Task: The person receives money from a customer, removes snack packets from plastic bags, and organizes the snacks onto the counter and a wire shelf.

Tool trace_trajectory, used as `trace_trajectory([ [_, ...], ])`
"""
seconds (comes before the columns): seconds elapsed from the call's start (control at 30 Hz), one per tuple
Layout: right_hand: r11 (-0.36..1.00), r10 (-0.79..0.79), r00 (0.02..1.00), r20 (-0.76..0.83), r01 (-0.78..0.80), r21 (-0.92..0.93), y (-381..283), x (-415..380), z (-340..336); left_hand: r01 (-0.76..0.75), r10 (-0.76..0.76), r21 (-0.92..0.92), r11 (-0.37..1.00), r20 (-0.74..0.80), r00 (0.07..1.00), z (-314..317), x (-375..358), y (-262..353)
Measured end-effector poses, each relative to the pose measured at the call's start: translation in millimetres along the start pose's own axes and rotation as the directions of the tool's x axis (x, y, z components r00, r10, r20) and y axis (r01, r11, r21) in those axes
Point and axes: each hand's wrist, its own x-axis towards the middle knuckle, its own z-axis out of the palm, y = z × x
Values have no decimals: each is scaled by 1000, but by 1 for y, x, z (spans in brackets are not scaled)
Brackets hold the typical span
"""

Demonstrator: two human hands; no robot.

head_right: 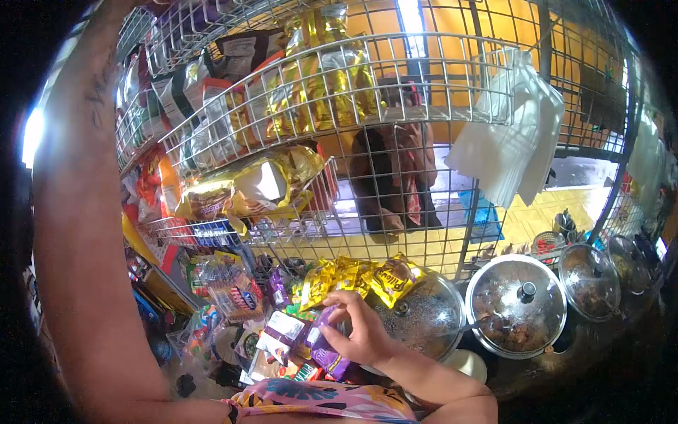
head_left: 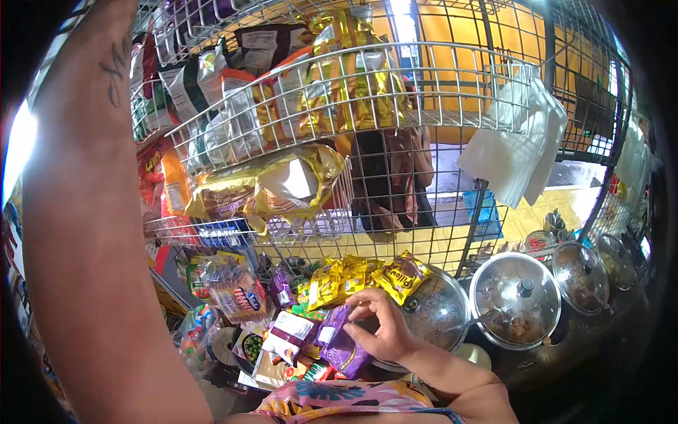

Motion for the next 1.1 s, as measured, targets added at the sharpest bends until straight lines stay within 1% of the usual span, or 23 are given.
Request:
trace_trajectory([
  [0.2,999,31,999,-32,-30,30,8,-3,-7,31,-51,-128,991,-151,987,29,13,-19],
  [0.27,997,52,998,-27,-50,53,11,-4,-7,45,-83,-184,982,-206,975,38,18,-28],
  [0.37,999,43,998,-35,-42,24,13,-3,-5,69,-148,-273,960,-281,948,54,27,-45],
  [0.43,994,95,995,-32,-93,61,16,-5,1,83,-197,-331,940,-329,924,62,33,-56],
  [0.5,989,131,991,-15,-129,68,16,-5,3,95,-248,-390,916,-362,899,68,38,-66],
  [0.63,991,125,992,13,-125,47,15,-5,9,134,-339,-476,869,-375,863,77,52,-93],
  [0.67,991,125,992,9,-125,41,15,-5,10,149,-333,-457,877,-353,875,76,56,-99],
  [0.7,992,124,992,5,-124,34,16,-5,12,98,-271,-363,926,-463,844,80,61,-102],
  [0.77,990,127,992,-2,-127,56,16,-5,12,20,-116,-154,988,-650,751,82,55,-63],
  [0.8,989,138,990,-3,-137,57,13,-5,12,157,-295,-305,939,-486,823,75,50,-45],
  [0.83,986,153,988,-4,-153,61,12,-6,12,144,-324,-414,899,-406,855,73,52,-45],
  [0.87,984,159,987,-27,-156,87,11,-6,12,141,-342,-518,844,-316,885,73,57,-57],
  [0.9,984,161,987,-22,-159,76,10,-6,11,147,-348,-614,776,-221,911,72,61,-74],
  [0.93,984,167,986,-16,-165,66,8,-5,9,-253,339,-740,623,-36,940,66,82,-144],
  [0.97,984,173,985,-10,-172,56,7,-6,7,-129,129,-689,713,-51,990,65,74,-116],
  [1.0,987,159,987,-8,-159,30,9,-6,5,11,-84,-636,771,-85,993,57,54,-60],
  [1.03,990,143,990,-3,-143,1,11,-6,2,160,-290,-584,796,-136,947,53,43,-26],
  [1.07,991,128,992,3,-128,-26,13,-7,0,170,-159,-21,985,-477,864,67,84,-60],
  [1.1,992,125,992,-13,-125,-21,13,-6,-1,49,-135,-220,974,-393,910,67,83,-54],
])
